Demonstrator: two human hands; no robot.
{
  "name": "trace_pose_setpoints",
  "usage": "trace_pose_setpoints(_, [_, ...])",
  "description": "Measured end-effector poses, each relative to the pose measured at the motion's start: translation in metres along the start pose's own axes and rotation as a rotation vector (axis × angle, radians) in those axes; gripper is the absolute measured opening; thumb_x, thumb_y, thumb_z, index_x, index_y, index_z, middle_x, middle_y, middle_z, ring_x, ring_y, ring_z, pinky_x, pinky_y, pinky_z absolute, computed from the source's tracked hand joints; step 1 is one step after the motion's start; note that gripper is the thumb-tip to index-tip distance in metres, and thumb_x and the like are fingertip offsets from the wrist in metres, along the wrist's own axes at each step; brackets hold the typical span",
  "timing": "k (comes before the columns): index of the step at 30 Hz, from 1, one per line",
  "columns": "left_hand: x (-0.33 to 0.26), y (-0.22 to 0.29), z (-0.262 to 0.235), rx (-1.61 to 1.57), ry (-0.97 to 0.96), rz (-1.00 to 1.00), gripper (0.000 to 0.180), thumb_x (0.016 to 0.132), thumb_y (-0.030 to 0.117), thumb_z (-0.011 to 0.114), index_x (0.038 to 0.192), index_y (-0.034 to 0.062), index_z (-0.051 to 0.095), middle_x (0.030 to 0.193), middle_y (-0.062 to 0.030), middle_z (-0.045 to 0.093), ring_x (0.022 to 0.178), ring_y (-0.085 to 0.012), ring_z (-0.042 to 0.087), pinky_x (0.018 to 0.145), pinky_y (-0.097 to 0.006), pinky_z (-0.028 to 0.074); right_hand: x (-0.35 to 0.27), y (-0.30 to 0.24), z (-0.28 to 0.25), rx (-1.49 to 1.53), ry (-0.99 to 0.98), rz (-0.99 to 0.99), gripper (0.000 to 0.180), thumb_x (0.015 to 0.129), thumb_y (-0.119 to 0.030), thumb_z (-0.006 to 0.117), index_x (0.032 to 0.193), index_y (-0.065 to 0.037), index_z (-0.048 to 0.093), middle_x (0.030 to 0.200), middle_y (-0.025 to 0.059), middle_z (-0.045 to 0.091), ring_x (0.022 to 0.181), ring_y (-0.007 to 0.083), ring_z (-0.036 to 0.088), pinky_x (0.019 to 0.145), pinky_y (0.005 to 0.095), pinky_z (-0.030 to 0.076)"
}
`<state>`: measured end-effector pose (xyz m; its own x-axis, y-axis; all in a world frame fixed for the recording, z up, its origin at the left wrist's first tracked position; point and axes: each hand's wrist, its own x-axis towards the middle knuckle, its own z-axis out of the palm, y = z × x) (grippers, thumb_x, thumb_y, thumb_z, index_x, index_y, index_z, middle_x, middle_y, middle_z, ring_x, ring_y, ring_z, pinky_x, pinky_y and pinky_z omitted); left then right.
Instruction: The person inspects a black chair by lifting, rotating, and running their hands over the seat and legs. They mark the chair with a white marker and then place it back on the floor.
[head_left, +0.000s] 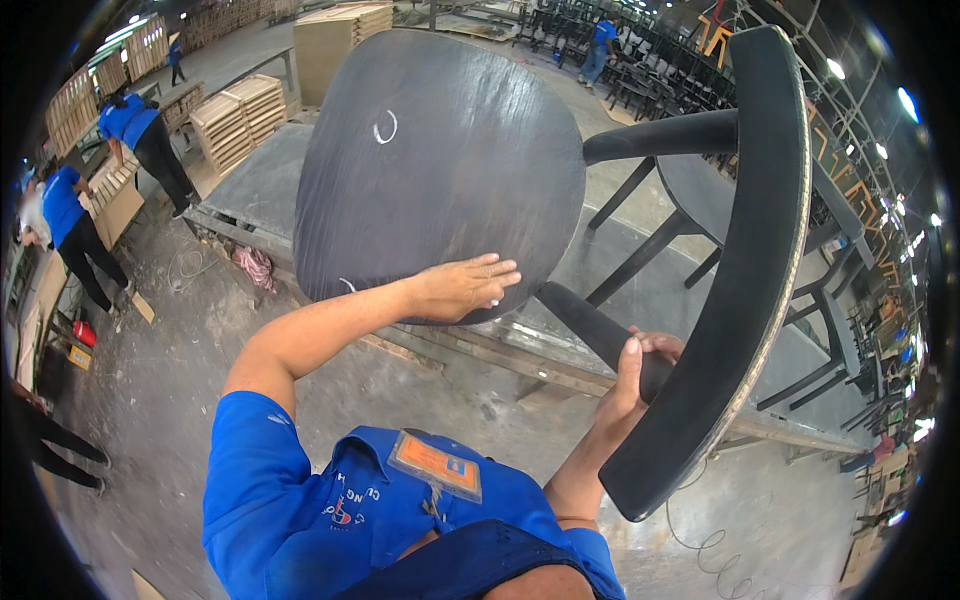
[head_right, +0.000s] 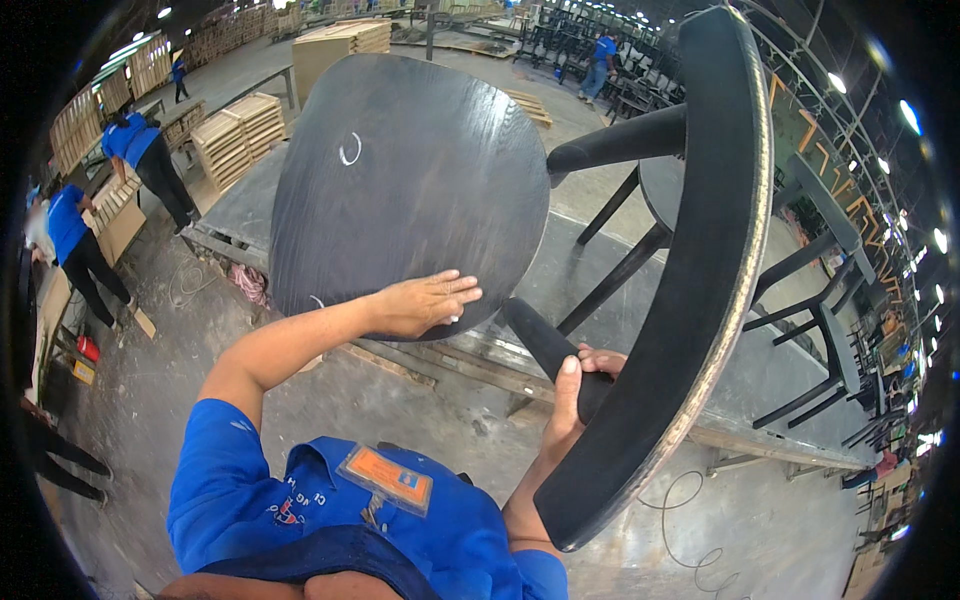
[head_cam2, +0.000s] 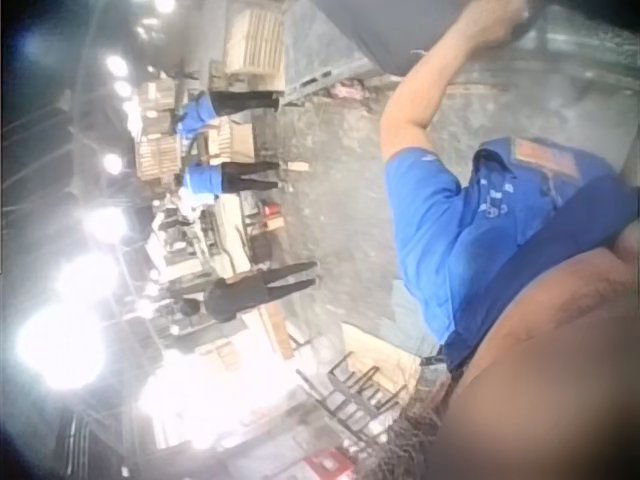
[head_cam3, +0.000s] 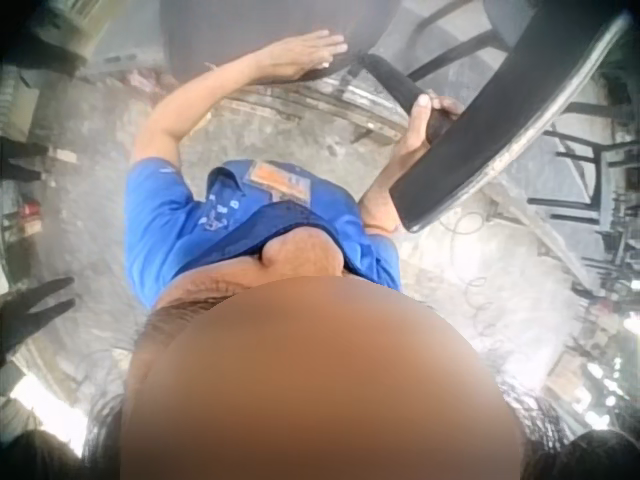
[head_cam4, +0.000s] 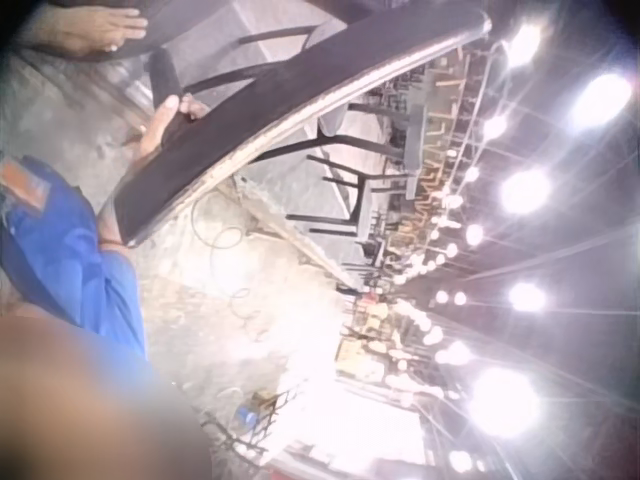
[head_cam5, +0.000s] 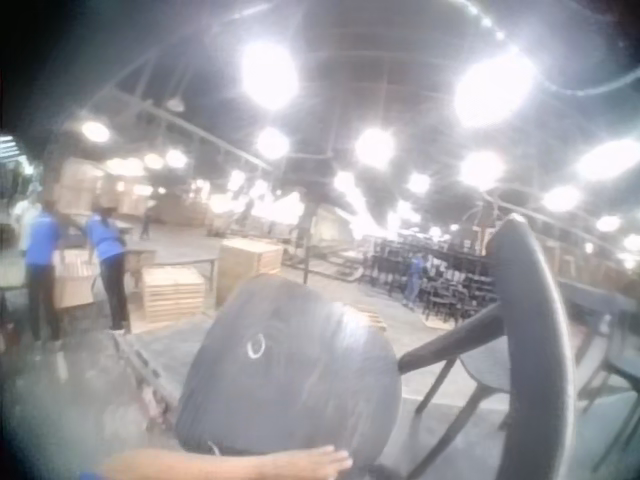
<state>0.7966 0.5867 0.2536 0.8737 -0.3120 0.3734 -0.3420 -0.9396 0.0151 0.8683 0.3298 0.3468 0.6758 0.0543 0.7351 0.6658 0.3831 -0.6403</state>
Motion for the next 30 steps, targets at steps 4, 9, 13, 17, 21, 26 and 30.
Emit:
trace_pose_setpoints(4, [-0.023,0.021,0.012,-0.023,0.002,0.03,0.017,0.095,0.016,0.045,0.094,0.0,0.052,0.141,-0.0181,0.039,0.137,-0.0289,0.028,0.115,-0.046,0.021,0.001,0.001,0.004,-0.015,0.023,-0.034,0.024,0.079,0.01,0.062,0.099,0.0,0.051,0.084,0.0088,0.053,0.08,0.0175,0.055,0.082,0.0406,0.052])
trace_pose_setpoints(9, [-0.052,0.035,0.017,-0.004,0.04,-0.048,0.015,0.092,0.01,0.044,0.098,-0.0015,0.052,0.14,-0.0189,0.041,0.136,-0.0314,0.03,0.114,-0.046,0.023,0.002,-0.002,0.008,-0.003,0.036,-0.015,0.024,0.079,0.009,0.062,0.098,0.0,0.051,0.084,0.0091,0.052,0.079,0.0174,0.055,0.081,0.0408,0.053])
trace_pose_setpoints(13, [-0.072,0.052,0.026,0.097,0.197,-0.17,0.011,0.09,0.007,0.047,0.096,0.0005,0.053,0.139,-0.017,0.043,0.136,-0.0306,0.032,0.113,-0.045,0.024,-0.001,0.0,0.007,0.01,0.037,-0.002,0.024,0.079,0.008,0.062,0.099,0.0,0.051,0.084,0.0086,0.052,0.08,0.0171,0.055,0.083,0.0419,0.052])
trace_pose_setpoints(17, [-0.073,0.074,0.049,0.091,0.334,-0.224,0.009,0.089,0.008,0.05,0.094,0.0026,0.054,0.137,-0.0161,0.046,0.135,-0.0297,0.034,0.112,-0.045,0.025,-0.002,0.008,0.003,0.042,0.019,0.007,0.025,0.08,0.006,0.061,0.101,-0.001,0.05,0.086,0.0084,0.051,0.083,0.0172,0.054,0.084,0.0446,0.051])
trace_pose_setpoints(21, [-0.062,0.093,0.068,-0.073,0.364,-0.198,0.009,0.086,0.009,0.056,0.091,0.0037,0.051,0.135,-0.0167,0.048,0.132,-0.0314,0.038,0.11,-0.046,0.029,0.0,0.013,-0.009,0.044,0.033,0.001,0.028,0.079,0.007,0.06,0.104,-0.003,0.05,0.087,0.0082,0.051,0.085,0.0185,0.055,0.085,0.0464,0.051])
trace_pose_setpoints(26, [-0.051,0.105,0.06,-0.398,0.585,-0.217,0.019,0.081,0.002,0.06,0.095,0.0049,0.047,0.134,-0.0169,0.049,0.128,-0.0351,0.043,0.103,-0.046,0.04,0.003,0.01,-0.017,0.106,0.023,0.062,0.028,0.079,0.007,0.061,0.103,-0.004,0.05,0.089,0.0084,0.051,0.089,0.0198,0.055,0.089,0.0484,0.05])
trace_pose_setpoints(30, [-0.008,0.1,0.032,-0.56,0.768,-0.096,0.023,0.08,-0.001,0.061,0.096,0.0055,0.046,0.131,-0.0183,0.051,0.125,-0.0345,0.046,0.1,-0.042,0.045,0.007,0.01,-0.013,0.133,0.012,0.112,0.029,0.079,0.004,0.063,0.103,-0.005,0.05,0.091,0.0086,0.052,0.09,0.0199,0.055,0.091,0.0499,0.048])
